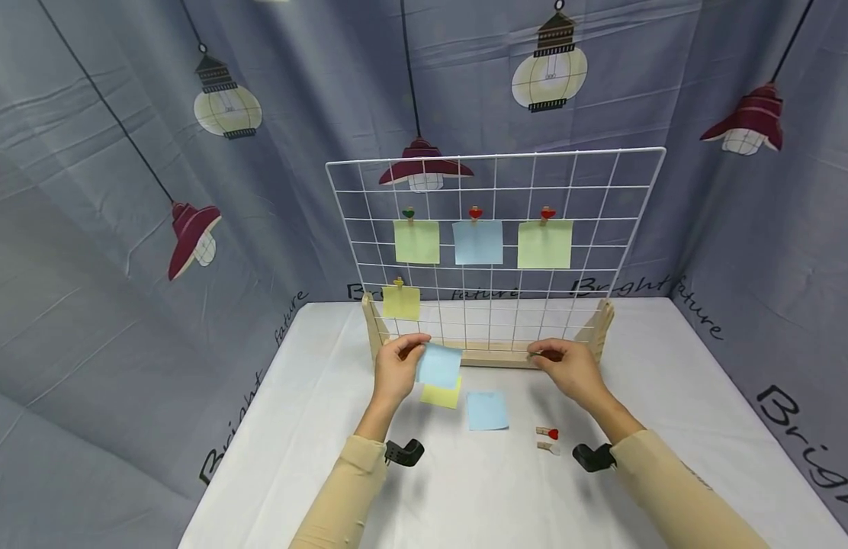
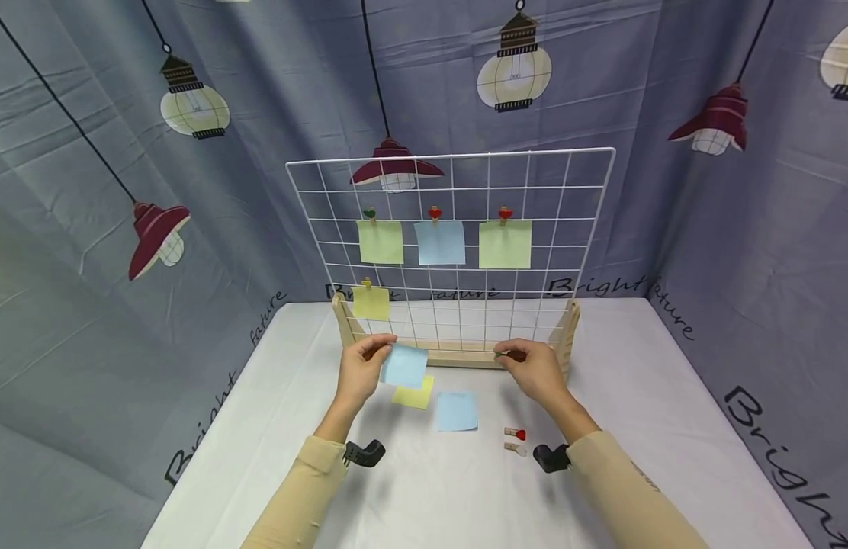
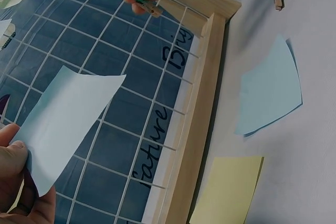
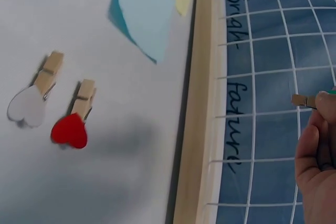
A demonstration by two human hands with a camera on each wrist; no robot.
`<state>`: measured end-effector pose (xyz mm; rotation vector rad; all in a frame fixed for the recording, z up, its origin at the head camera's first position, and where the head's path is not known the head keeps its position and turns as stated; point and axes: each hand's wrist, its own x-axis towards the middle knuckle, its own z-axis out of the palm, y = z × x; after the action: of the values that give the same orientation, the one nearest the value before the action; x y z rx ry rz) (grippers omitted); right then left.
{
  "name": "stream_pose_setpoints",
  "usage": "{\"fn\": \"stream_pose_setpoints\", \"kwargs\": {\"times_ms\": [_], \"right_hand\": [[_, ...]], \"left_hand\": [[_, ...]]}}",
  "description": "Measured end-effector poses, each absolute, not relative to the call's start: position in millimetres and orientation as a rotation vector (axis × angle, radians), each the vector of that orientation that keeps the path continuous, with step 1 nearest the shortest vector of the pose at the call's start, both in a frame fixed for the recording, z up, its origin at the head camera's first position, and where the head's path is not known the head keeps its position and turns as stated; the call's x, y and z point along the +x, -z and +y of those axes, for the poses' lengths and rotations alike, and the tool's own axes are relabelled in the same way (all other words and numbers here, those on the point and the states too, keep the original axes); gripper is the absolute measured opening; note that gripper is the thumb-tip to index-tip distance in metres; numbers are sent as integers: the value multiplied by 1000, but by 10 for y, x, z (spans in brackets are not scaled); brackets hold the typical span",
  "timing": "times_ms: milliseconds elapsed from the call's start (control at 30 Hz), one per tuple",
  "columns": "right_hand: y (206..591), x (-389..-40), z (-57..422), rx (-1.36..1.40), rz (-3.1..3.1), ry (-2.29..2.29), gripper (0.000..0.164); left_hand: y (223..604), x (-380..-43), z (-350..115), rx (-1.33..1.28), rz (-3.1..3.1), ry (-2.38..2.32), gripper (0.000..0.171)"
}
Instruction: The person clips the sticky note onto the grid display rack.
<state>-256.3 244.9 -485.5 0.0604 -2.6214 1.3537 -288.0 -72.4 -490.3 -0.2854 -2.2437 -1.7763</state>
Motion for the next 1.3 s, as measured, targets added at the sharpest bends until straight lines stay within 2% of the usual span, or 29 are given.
{"fn": "stream_pose_setpoints", "kwargs": {"times_ms": [700, 967, 1300], "right_hand": [[4648, -2598, 2339, 122, -2500, -1617, 24], [4516, -2658, 2311, 140, -2458, -1647, 34], [4377, -2722, 2248, 135, -2509, -1571, 26]], "left_hand": [[4939, -2870, -728, -258, -2238, 1724, 17], [4912, -2897, -724, -274, -2225, 1707, 15], [4891, -2888, -752, -230, -2226, 1727, 11]]}}
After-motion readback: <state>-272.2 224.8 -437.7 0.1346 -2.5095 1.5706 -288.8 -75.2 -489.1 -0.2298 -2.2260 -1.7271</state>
